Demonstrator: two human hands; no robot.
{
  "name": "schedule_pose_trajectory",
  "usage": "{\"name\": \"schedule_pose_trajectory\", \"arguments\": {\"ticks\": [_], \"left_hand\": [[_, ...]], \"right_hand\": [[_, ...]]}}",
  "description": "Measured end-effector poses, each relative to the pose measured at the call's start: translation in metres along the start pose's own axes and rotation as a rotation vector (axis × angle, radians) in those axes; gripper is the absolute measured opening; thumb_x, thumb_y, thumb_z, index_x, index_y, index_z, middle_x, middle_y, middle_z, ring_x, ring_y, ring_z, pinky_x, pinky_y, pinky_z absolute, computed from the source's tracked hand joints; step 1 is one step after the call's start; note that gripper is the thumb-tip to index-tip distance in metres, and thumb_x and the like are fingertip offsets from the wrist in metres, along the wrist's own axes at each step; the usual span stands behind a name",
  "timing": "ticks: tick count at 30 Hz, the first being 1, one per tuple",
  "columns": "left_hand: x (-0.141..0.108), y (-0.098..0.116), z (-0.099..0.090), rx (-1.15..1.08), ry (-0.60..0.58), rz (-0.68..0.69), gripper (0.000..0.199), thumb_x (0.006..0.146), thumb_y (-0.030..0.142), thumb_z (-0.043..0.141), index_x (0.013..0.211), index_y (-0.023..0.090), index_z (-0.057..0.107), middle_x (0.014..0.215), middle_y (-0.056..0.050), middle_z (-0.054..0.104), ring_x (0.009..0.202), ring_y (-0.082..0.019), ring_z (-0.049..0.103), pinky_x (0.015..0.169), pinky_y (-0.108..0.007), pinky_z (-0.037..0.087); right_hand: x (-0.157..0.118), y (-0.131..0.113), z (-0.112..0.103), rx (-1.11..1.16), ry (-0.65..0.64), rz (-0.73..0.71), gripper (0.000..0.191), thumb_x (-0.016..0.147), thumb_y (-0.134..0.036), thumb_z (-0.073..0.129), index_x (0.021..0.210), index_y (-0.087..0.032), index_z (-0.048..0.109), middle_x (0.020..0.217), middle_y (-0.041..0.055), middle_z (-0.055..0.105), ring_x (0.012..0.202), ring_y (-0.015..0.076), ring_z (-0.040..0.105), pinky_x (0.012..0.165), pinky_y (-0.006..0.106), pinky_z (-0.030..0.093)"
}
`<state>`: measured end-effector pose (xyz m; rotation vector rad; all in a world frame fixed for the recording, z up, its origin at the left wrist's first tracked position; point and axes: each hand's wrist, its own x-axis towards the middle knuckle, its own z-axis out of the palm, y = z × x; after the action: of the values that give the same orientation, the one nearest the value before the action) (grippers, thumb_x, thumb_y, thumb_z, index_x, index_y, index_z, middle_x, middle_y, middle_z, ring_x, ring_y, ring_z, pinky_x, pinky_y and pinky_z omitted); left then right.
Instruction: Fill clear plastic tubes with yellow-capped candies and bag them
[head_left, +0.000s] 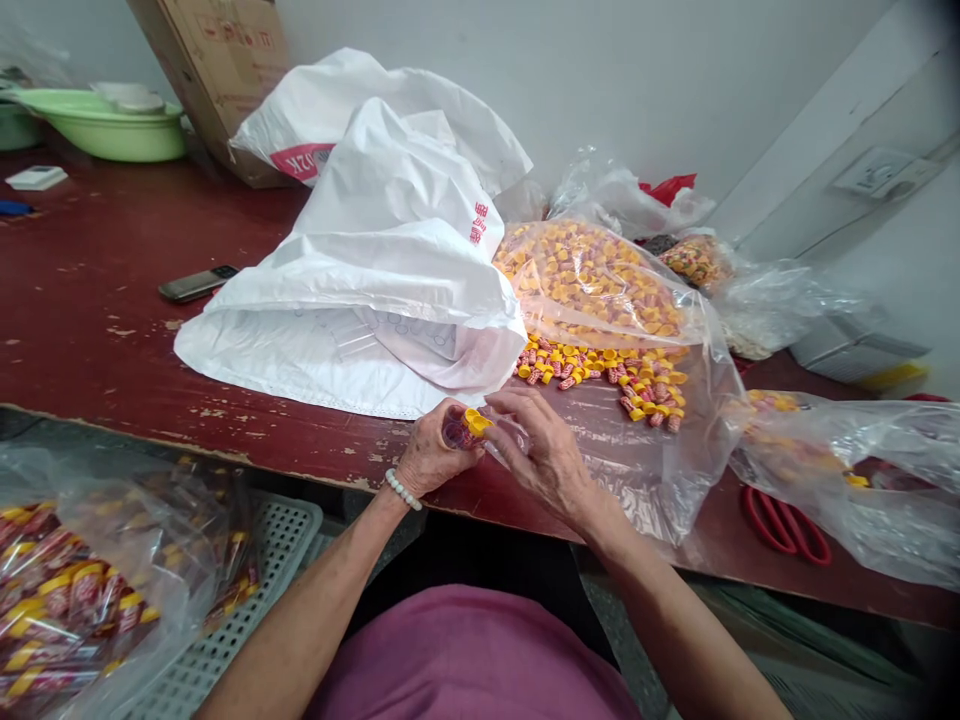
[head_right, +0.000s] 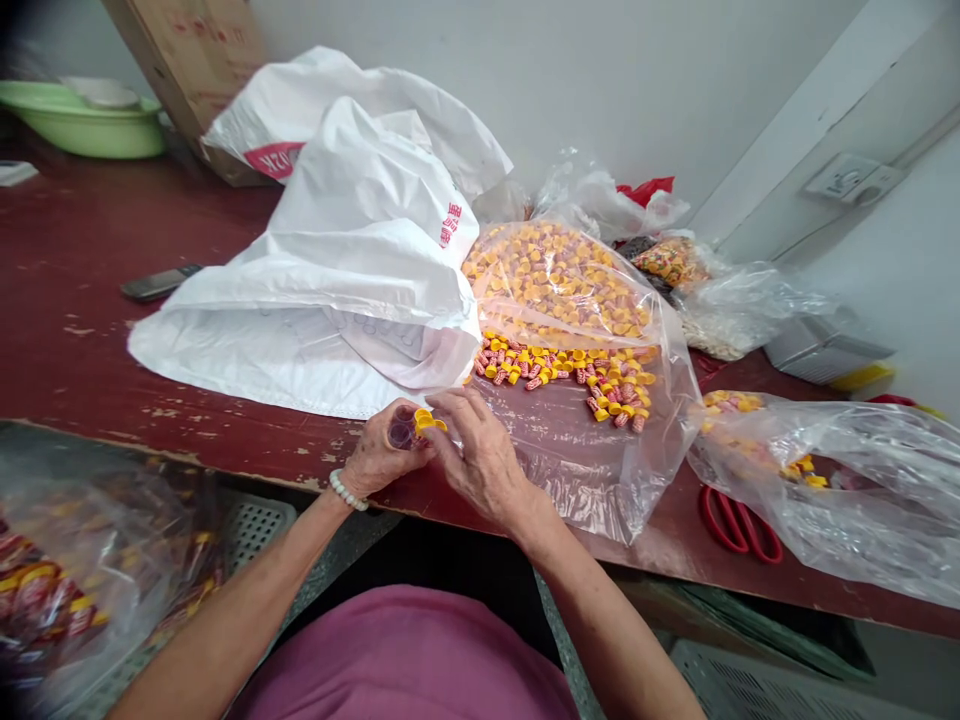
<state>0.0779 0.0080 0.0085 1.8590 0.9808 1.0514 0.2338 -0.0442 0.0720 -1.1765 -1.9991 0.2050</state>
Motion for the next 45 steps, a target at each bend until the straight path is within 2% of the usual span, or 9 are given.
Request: {"name": "schedule_pose_trajectory", "arguments": {"ticks": [8, 12, 15, 20, 25, 31, 34, 38, 45], "left_hand": [[0.000, -0.003, 0.000, -0.003, 0.003, -0.026, 0.032, 0.061, 0.020, 0.068, 0.088, 0.017, 0.053, 0.078, 0.001, 0.060, 0.070, -0.013, 0.058, 0.067, -0.024, 0.047], [0.002, -0.004, 0.003, -0.002, 0.050, -0.067, 0.036, 0.059, 0.020, 0.070, 0.090, 0.017, 0.052, 0.080, 0.001, 0.062, 0.070, -0.013, 0.060, 0.067, -0.024, 0.048], [0.002, -0.002, 0.003, -0.025, 0.055, -0.085, 0.037, 0.058, 0.019, 0.069, 0.090, 0.017, 0.051, 0.081, 0.000, 0.062, 0.070, -0.013, 0.060, 0.064, -0.024, 0.049], [0.003, 0.000, 0.003, -0.043, 0.062, -0.104, 0.037, 0.057, 0.018, 0.071, 0.088, 0.016, 0.051, 0.079, 0.000, 0.062, 0.068, -0.013, 0.060, 0.061, -0.023, 0.049], [0.002, -0.001, 0.003, -0.027, 0.061, -0.086, 0.037, 0.057, 0.019, 0.071, 0.089, 0.016, 0.051, 0.080, 0.000, 0.062, 0.069, -0.013, 0.060, 0.062, -0.023, 0.049], [0.001, -0.001, 0.004, 0.011, 0.051, -0.051, 0.036, 0.058, 0.018, 0.069, 0.090, 0.017, 0.052, 0.080, 0.000, 0.062, 0.071, -0.013, 0.059, 0.066, -0.023, 0.048], [0.001, 0.000, 0.003, 0.034, 0.027, -0.030, 0.033, 0.059, 0.018, 0.068, 0.088, 0.017, 0.052, 0.079, 0.001, 0.061, 0.070, -0.012, 0.058, 0.066, -0.023, 0.047], [0.000, 0.000, 0.002, 0.045, -0.010, 0.006, 0.031, 0.061, 0.020, 0.067, 0.086, 0.019, 0.049, 0.079, 0.002, 0.059, 0.071, -0.014, 0.057, 0.066, -0.024, 0.045], [-0.001, 0.001, 0.001, 0.099, 0.001, -0.025, 0.030, 0.060, 0.022, 0.067, 0.081, 0.019, 0.047, 0.066, 0.006, 0.052, 0.058, -0.011, 0.048, 0.056, -0.022, 0.039]], "right_hand": [[-0.013, 0.006, 0.012, -0.194, -0.118, -0.011, 0.046, 0.072, 0.001, 0.042, 0.106, -0.024, 0.061, 0.115, 0.0083, 0.052, 0.103, 0.0225, 0.048, 0.087, 0.042, 0.044], [0.001, 0.061, -0.002, -0.317, 0.058, 0.264, 0.037, 0.079, -0.004, 0.038, 0.104, -0.018, 0.061, 0.107, 0.0096, 0.054, 0.099, 0.0194, 0.052, 0.083, 0.034, 0.046], [0.013, 0.112, -0.012, -0.549, 0.014, 0.562, 0.027, 0.085, -0.017, 0.043, 0.104, -0.011, 0.061, 0.103, 0.0136, 0.058, 0.099, 0.0228, 0.052, 0.088, 0.036, 0.043], [0.020, 0.144, -0.007, -0.616, -0.109, 0.640, 0.037, 0.086, -0.038, 0.049, 0.115, -0.016, 0.058, 0.107, 0.0130, 0.062, 0.103, 0.0266, 0.053, 0.088, 0.038, 0.041], [0.017, 0.136, -0.007, -0.632, -0.144, 0.664, 0.039, 0.087, -0.033, 0.046, 0.123, -0.018, 0.050, 0.111, 0.0140, 0.061, 0.098, 0.0257, 0.057, 0.081, 0.035, 0.044], [0.008, 0.093, -0.019, -0.319, 0.198, 0.528, 0.026, 0.084, -0.035, 0.052, 0.100, -0.015, 0.059, 0.095, 0.0106, 0.061, 0.081, 0.0204, 0.057, 0.073, 0.034, 0.047], [0.008, 0.047, -0.014, -0.015, 0.157, 0.321, 0.022, 0.085, -0.033, 0.054, 0.100, -0.019, 0.060, 0.092, 0.0059, 0.059, 0.077, 0.0159, 0.056, 0.069, 0.030, 0.048], [0.016, 0.003, 0.007, 0.015, 0.035, 0.093, 0.018, 0.086, -0.020, 0.051, 0.102, -0.020, 0.060, 0.098, 0.0073, 0.055, 0.089, 0.0168, 0.056, 0.077, 0.031, 0.049], [0.018, 0.000, 0.018, -0.029, 0.040, 0.019, 0.033, 0.084, -0.008, 0.042, 0.111, -0.021, 0.055, 0.110, 0.0089, 0.053, 0.102, 0.0185, 0.053, 0.085, 0.033, 0.047]]}}
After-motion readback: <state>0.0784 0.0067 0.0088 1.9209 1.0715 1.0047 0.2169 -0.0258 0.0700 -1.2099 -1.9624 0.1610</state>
